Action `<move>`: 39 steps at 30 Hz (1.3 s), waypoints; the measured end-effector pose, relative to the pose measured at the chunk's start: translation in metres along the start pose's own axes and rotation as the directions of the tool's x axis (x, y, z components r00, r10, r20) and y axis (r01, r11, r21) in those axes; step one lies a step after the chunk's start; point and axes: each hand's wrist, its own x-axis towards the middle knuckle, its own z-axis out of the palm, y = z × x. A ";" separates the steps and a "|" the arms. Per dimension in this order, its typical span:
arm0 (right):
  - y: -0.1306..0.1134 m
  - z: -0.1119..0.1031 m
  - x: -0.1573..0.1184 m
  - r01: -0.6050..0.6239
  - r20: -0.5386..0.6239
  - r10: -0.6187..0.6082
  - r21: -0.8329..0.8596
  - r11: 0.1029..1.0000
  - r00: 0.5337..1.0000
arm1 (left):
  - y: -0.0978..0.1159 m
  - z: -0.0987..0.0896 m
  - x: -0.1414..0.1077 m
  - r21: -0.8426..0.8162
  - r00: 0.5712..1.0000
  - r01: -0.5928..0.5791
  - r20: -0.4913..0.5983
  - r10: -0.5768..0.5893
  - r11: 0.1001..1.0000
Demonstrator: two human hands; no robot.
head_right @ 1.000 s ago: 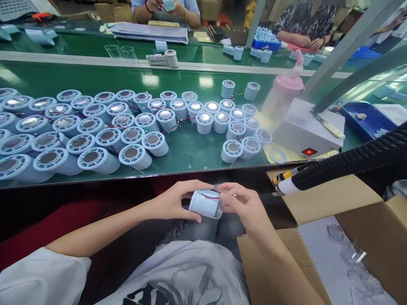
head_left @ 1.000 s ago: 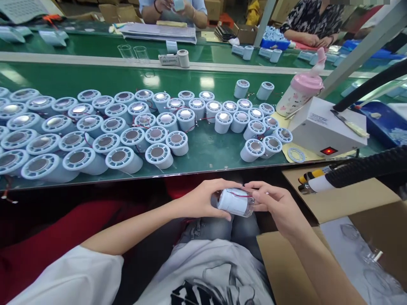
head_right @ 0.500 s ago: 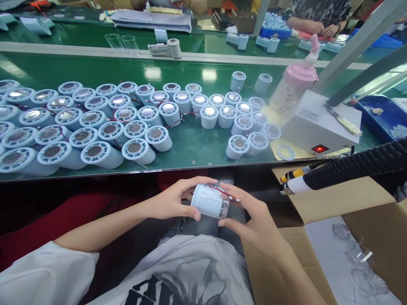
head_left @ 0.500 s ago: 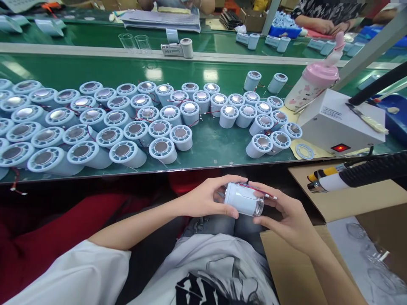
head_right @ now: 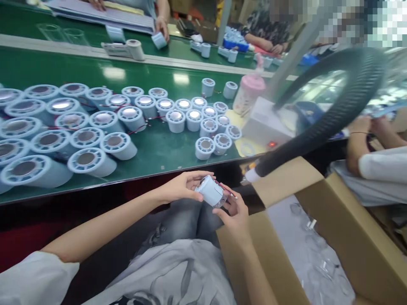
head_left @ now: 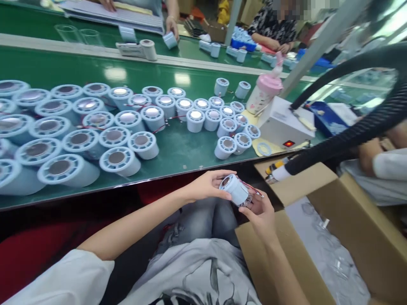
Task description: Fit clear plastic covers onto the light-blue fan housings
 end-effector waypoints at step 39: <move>-0.074 0.009 -0.022 -0.333 0.363 0.353 -0.118 0.935 0.862 | 0.024 0.017 -0.071 0.464 0.968 -0.237 0.189 0.166 0.854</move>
